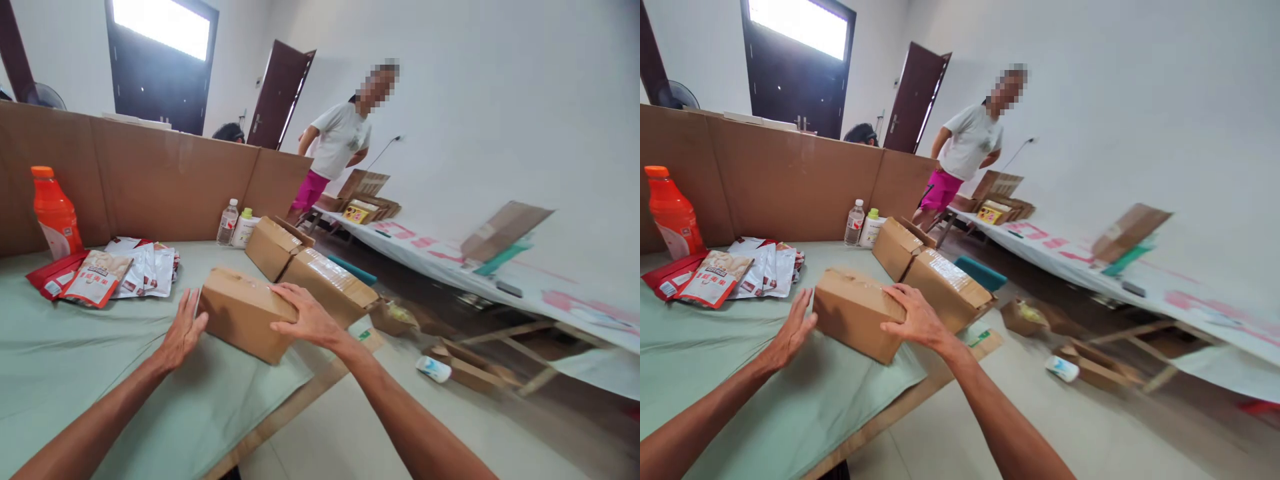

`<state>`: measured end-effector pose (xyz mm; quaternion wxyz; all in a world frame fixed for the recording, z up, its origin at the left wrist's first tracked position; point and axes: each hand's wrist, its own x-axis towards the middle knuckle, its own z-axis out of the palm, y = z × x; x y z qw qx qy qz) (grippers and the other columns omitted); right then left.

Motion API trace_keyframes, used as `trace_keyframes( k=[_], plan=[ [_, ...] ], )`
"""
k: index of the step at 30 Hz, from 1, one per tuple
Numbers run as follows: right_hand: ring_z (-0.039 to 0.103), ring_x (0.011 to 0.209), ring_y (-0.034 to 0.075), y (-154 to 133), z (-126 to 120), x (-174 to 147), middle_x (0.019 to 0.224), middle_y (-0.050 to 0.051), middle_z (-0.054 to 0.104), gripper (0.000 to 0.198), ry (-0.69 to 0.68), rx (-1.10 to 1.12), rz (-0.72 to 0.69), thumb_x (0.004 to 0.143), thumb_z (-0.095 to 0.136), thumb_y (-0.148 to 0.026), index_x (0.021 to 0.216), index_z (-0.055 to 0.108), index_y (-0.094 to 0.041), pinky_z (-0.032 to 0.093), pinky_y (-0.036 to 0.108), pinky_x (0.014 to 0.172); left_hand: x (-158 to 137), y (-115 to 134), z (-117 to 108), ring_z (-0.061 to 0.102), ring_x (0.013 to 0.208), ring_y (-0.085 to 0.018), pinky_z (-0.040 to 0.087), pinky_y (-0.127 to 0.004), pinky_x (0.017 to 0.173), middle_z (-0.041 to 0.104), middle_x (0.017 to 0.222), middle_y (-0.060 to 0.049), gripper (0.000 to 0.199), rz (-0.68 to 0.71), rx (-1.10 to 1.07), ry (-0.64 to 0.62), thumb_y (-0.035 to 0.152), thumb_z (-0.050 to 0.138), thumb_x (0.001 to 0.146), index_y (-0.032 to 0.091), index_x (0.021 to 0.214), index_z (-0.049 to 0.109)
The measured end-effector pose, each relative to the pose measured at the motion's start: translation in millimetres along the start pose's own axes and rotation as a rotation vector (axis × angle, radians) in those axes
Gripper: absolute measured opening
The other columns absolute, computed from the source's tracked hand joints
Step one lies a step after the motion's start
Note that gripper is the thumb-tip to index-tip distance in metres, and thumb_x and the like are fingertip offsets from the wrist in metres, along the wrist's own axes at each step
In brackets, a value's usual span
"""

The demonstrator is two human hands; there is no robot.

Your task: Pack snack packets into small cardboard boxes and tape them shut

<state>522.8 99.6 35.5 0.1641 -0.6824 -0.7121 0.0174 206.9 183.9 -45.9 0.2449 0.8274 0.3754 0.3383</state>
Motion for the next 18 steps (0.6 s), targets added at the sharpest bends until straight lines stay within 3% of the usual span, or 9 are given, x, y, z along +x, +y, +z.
trace_keyframes(
  k=[4,7,13,18],
  plan=[
    [0.057,0.13,0.036,4,7,52,0.145,0.017,0.06,0.077,0.057,-0.117,0.209,0.08,0.078,-0.043,0.15,0.057,-0.02,0.049,0.048,0.106,-50,-17,11,0.047,0.151,-0.04,0.044,-0.064,0.119,0.048,0.163,-0.021,0.055,0.05,0.084,-0.096,0.042,0.059,0.099,0.019,0.148,0.06],
    [0.057,0.126,0.039,3,19,100,0.139,0.021,0.061,0.07,0.098,-0.189,0.343,0.087,0.072,-0.048,0.149,0.056,-0.02,0.051,0.049,0.098,-77,-24,10,0.058,0.142,-0.038,0.044,-0.065,0.119,0.064,0.15,-0.016,0.039,0.094,0.141,-0.119,0.03,0.065,0.091,0.024,0.129,0.074],
    [0.053,0.128,0.044,3,33,169,0.134,0.038,0.059,0.065,0.151,-0.33,0.469,0.096,0.065,-0.047,0.139,0.056,0.001,0.048,0.052,0.095,-84,-25,12,0.063,0.135,-0.042,0.052,-0.072,0.11,0.07,0.141,-0.018,0.032,0.158,0.19,-0.109,0.026,0.06,0.091,0.022,0.117,0.078],
    [0.031,0.15,0.047,-3,24,168,0.16,0.041,0.036,0.076,0.219,-0.435,0.415,0.099,0.057,-0.042,0.154,0.038,0.007,0.034,0.062,0.111,-80,-24,12,0.062,0.137,-0.042,0.05,-0.07,0.112,0.069,0.141,-0.019,0.033,0.162,0.167,-0.149,0.021,0.06,0.089,0.02,0.117,0.077]
  ],
)
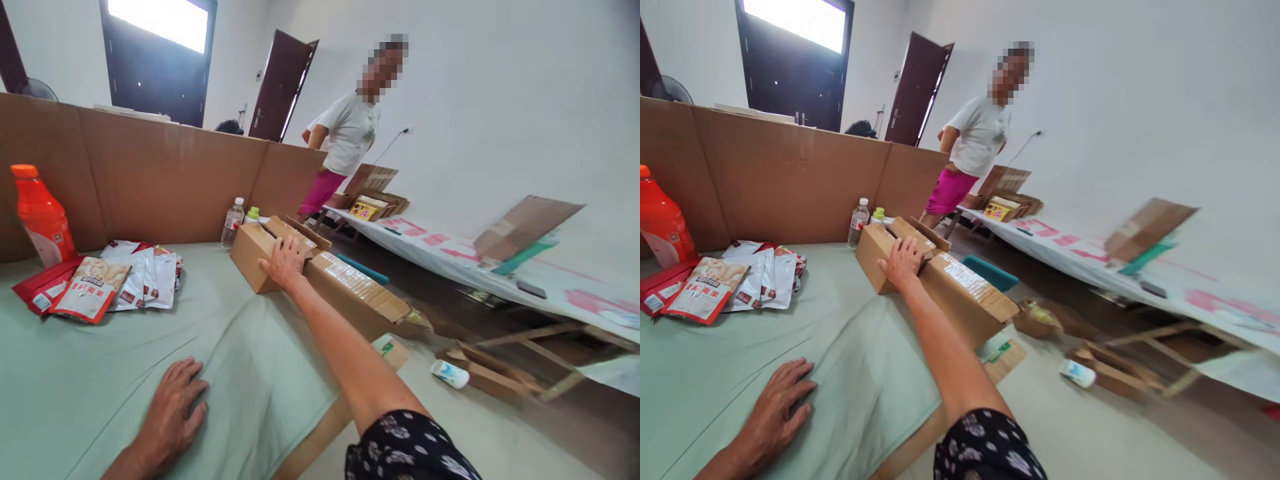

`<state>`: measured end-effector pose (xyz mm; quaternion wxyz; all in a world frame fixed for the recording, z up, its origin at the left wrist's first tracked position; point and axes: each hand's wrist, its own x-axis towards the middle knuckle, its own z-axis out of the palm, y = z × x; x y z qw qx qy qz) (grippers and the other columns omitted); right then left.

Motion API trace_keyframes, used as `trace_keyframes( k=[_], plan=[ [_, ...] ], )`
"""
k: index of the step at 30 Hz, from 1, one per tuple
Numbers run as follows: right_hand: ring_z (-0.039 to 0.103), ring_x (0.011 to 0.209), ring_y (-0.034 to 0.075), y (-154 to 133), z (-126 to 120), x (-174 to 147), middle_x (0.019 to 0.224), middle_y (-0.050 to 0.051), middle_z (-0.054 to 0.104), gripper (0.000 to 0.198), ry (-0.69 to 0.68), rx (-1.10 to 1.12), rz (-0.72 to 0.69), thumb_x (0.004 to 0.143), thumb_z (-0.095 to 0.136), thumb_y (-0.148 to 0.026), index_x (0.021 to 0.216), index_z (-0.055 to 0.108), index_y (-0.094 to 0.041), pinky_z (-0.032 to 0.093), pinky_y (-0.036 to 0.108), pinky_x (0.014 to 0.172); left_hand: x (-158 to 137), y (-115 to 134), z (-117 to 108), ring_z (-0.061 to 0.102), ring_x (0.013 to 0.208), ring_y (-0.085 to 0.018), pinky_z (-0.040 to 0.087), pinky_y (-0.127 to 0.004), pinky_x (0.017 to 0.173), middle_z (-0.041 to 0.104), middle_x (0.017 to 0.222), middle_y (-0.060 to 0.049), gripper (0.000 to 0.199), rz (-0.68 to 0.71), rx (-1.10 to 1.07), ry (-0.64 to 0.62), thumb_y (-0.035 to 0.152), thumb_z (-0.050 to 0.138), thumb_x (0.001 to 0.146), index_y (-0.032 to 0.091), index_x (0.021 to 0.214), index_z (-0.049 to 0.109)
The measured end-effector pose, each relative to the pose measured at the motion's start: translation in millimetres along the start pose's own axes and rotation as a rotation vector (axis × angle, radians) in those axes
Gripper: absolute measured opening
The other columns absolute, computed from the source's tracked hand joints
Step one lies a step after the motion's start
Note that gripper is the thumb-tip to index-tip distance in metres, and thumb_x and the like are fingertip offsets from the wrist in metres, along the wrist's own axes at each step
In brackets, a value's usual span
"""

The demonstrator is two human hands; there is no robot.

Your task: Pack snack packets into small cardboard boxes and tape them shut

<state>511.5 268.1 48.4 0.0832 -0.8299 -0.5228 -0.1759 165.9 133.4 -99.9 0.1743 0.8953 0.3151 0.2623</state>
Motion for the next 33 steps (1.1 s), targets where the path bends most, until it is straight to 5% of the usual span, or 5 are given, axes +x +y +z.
trace_keyframes(
  k=[3,13,16,25,33],
  plan=[
    [0.021,0.157,0.044,-12,8,-45,0.168,0.035,0.029,0.069,0.073,0.027,-0.132,0.103,0.048,-0.039,0.157,0.039,0.003,0.026,0.063,0.117,-2,9,-3,0.06,0.139,-0.039,0.048,-0.065,0.116,0.069,0.142,-0.016,0.034,-0.044,-0.014,-0.034,0.017,0.062,0.087,0.02,0.117,0.077],
    [0.062,0.132,0.036,-51,128,-231,0.141,0.021,0.066,0.052,-0.017,0.36,-0.55,0.102,0.031,-0.041,0.13,0.069,-0.019,0.052,0.053,0.103,-1,23,-20,0.065,0.127,-0.027,0.053,-0.049,0.109,0.071,0.135,-0.01,0.027,-0.114,0.104,-0.138,0.036,0.08,0.092,0.018,0.112,0.075],
    [0.061,0.134,0.037,-43,130,-241,0.143,0.017,0.067,0.051,-0.001,0.424,-0.662,0.102,0.032,-0.044,0.133,0.068,-0.026,0.053,0.055,0.104,-8,-12,-80,0.064,0.128,-0.03,0.054,-0.053,0.108,0.066,0.14,-0.012,0.031,-0.222,0.237,0.032,0.039,0.073,0.099,0.018,0.121,0.071],
    [0.062,0.134,0.033,-54,125,-254,0.147,0.015,0.066,0.059,0.044,0.364,-0.636,0.105,0.025,-0.045,0.135,0.07,-0.021,0.05,0.052,0.107,-94,-137,-370,0.05,0.142,-0.04,0.038,-0.059,0.12,0.048,0.157,-0.011,0.047,-0.653,0.681,0.797,0.041,0.054,0.109,0.009,0.143,0.058],
    [0.063,0.132,0.029,-61,114,-253,0.145,0.015,0.067,0.052,0.11,0.295,-0.662,0.107,0.03,-0.037,0.136,0.069,-0.019,0.048,0.044,0.105,-142,-146,-386,0.071,0.109,-0.023,0.056,-0.043,0.101,0.068,0.126,-0.006,0.04,-0.625,0.663,0.687,0.04,0.048,0.111,0.008,0.116,0.07]
  ],
)
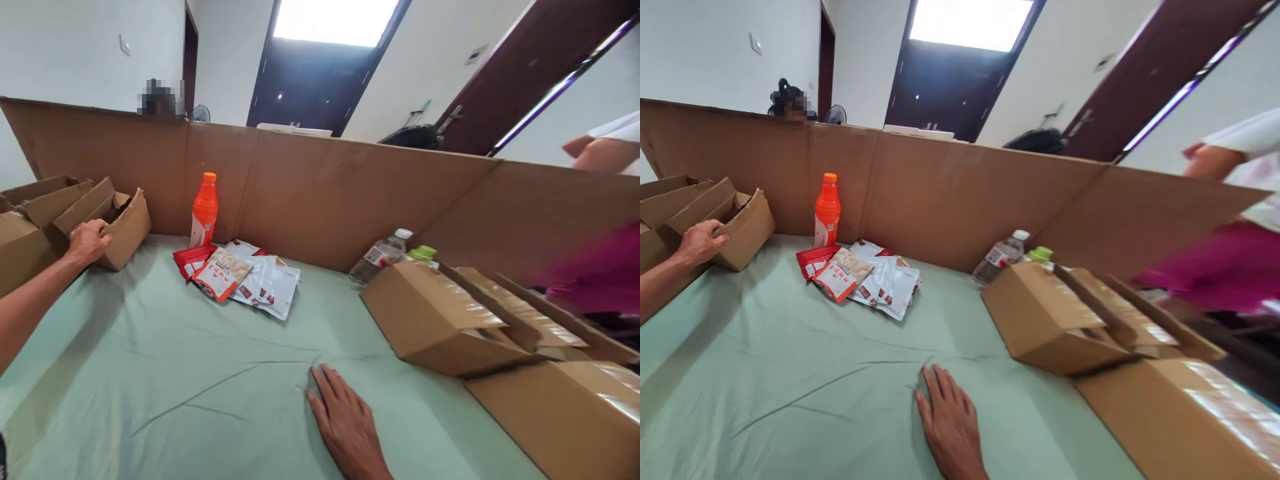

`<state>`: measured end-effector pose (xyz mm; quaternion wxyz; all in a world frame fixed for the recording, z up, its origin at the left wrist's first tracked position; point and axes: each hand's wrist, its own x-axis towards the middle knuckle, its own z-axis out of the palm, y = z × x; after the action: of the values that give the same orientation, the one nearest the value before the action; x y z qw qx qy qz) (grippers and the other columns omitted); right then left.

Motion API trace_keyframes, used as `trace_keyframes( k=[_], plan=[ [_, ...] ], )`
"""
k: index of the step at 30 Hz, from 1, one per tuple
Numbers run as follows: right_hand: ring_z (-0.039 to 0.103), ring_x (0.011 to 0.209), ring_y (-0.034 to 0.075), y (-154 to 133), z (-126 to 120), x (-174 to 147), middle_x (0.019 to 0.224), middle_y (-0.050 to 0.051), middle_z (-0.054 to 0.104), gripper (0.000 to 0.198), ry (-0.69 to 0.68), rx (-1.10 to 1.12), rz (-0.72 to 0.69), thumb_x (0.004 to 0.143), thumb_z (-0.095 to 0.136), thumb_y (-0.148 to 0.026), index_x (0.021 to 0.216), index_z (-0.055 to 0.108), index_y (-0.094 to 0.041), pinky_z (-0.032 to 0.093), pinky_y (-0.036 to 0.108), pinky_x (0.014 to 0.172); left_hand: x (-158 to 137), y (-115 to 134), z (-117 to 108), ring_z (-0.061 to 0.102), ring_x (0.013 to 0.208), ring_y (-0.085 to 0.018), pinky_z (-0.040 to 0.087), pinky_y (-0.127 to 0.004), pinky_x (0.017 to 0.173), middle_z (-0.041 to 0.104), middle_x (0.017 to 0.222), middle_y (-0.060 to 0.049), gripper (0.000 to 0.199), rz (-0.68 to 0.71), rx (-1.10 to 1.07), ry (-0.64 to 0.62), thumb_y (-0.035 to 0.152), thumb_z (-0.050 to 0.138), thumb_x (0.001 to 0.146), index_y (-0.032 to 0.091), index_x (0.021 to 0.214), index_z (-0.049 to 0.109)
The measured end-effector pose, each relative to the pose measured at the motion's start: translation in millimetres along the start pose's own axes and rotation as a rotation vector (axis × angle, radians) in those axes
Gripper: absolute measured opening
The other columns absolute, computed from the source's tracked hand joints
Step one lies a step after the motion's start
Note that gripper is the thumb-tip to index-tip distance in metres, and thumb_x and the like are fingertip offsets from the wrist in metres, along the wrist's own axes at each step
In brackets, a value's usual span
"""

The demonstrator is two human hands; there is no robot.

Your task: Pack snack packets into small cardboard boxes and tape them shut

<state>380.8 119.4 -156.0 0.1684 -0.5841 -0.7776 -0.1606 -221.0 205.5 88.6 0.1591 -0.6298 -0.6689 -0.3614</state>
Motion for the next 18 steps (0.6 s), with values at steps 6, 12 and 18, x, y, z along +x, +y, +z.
trace_keyframes(
  k=[6,12,18],
  plan=[
    [0.062,0.133,0.029,-7,-3,6,0.144,0.014,0.068,0.046,-0.001,0.044,0.034,0.105,0.037,-0.034,0.134,0.069,-0.02,0.048,0.045,0.106,-50,47,-65,0.073,0.079,-0.013,0.059,-0.023,0.073,0.076,0.094,0.006,0.037,0.189,-0.12,-0.118,0.046,0.051,0.1,0.017,0.094,0.074],
    [0.057,0.137,0.034,-17,-21,16,0.143,0.018,0.067,0.041,-0.04,0.42,0.21,0.097,0.048,-0.036,0.126,0.072,-0.02,0.042,0.053,0.112,-139,131,-113,0.07,0.116,-0.015,0.056,-0.021,0.1,0.07,0.118,0.0,0.033,0.479,-0.306,-0.399,0.02,0.048,0.103,0.021,0.087,0.076],
    [0.055,0.138,0.04,-12,-42,20,0.146,0.024,0.063,0.052,-0.09,0.641,0.325,0.095,0.045,-0.05,0.122,0.073,-0.016,0.04,0.064,0.114,-182,177,-121,0.056,0.135,-0.022,0.055,-0.033,0.106,0.064,0.127,-0.007,0.034,0.704,-0.33,-0.44,0.004,0.049,0.099,0.028,0.097,0.073]
  ],
)
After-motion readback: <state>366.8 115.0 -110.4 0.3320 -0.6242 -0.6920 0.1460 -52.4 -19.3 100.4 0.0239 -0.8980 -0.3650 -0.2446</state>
